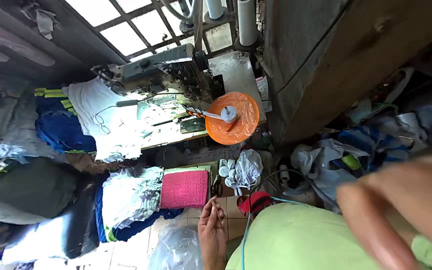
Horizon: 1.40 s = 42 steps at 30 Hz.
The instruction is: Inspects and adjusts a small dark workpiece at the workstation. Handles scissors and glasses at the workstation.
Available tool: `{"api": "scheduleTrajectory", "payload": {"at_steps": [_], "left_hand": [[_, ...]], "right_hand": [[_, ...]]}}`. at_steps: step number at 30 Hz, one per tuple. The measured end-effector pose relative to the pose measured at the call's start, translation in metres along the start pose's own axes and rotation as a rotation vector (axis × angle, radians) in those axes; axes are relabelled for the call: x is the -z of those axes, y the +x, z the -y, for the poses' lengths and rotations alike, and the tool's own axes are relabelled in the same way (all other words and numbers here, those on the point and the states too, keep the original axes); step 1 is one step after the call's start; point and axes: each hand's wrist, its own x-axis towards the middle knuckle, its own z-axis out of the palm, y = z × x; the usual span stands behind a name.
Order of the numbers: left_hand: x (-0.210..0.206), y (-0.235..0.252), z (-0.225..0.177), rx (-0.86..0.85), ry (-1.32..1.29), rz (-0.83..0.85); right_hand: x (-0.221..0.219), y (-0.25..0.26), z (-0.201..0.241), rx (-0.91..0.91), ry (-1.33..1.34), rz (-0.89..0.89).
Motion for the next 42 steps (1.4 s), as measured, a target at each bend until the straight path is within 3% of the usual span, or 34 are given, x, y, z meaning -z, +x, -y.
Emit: {"api": "scheduleTrajectory", "payload": {"at_steps": [2, 4, 6, 8, 10, 14, 18, 22, 25, 27, 30, 33, 36, 40, 42], "left_hand": [[-0.002, 0.001, -0.007, 0.048, 0.061, -0.102], [0.002, 0.004, -0.013, 0.087, 0.127, -0.180], [0.011, 0.009, -0.015, 0.105, 0.170, -0.229], [0.019, 0.014, -0.014, 0.112, 0.203, -0.264], [0.023, 0.018, -0.014, 0.127, 0.218, -0.286], [0.022, 0.016, -0.008, 0.177, 0.239, -0.293], [0.012, 0.013, 0.000, 0.147, 0.300, -0.312], [-0.010, 0.025, -0.014, 0.039, 0.368, -0.223], [-0.025, 0.035, -0.037, -0.071, 0.351, -0.173], [-0.032, 0.040, -0.050, -0.119, 0.291, -0.170], [-0.034, 0.039, -0.063, -0.131, 0.184, -0.178], [-0.030, 0.038, -0.068, -0.129, 0.122, -0.119], [-0.028, 0.037, -0.072, -0.136, 0.125, -0.072], [-0.025, 0.046, -0.063, -0.087, 0.199, -0.011], [-0.027, 0.052, -0.056, -0.029, 0.228, 0.050]], "right_hand": [[0.031, 0.014, -0.053, 0.299, 0.093, 0.032], [0.065, 0.014, -0.121, 0.274, -0.098, -0.153], [0.091, 0.004, -0.200, -0.036, -0.210, -0.474], [0.115, 0.000, -0.271, -0.488, -0.323, -0.692], [0.140, -0.007, -0.331, -0.705, -0.483, -0.649], [0.175, 0.022, -0.379, -0.735, -0.791, -0.456], [0.172, 0.058, -0.393, -0.830, -0.942, -0.254], [0.145, 0.060, -0.388, -0.911, -0.756, -0.321], [0.151, 0.051, -0.397, -0.799, -0.822, -0.253], [0.161, 0.040, -0.396, -0.764, -0.803, -0.330], [0.155, -0.009, -0.375, -0.874, -0.642, -0.557], [0.125, -0.085, -0.330, -0.697, -0.738, -0.616], [0.077, -0.121, -0.284, -0.480, -0.750, -0.675], [0.033, -0.103, -0.249, -0.346, -0.533, -0.775], [0.022, -0.085, -0.243, -0.280, -0.425, -0.707]]}}
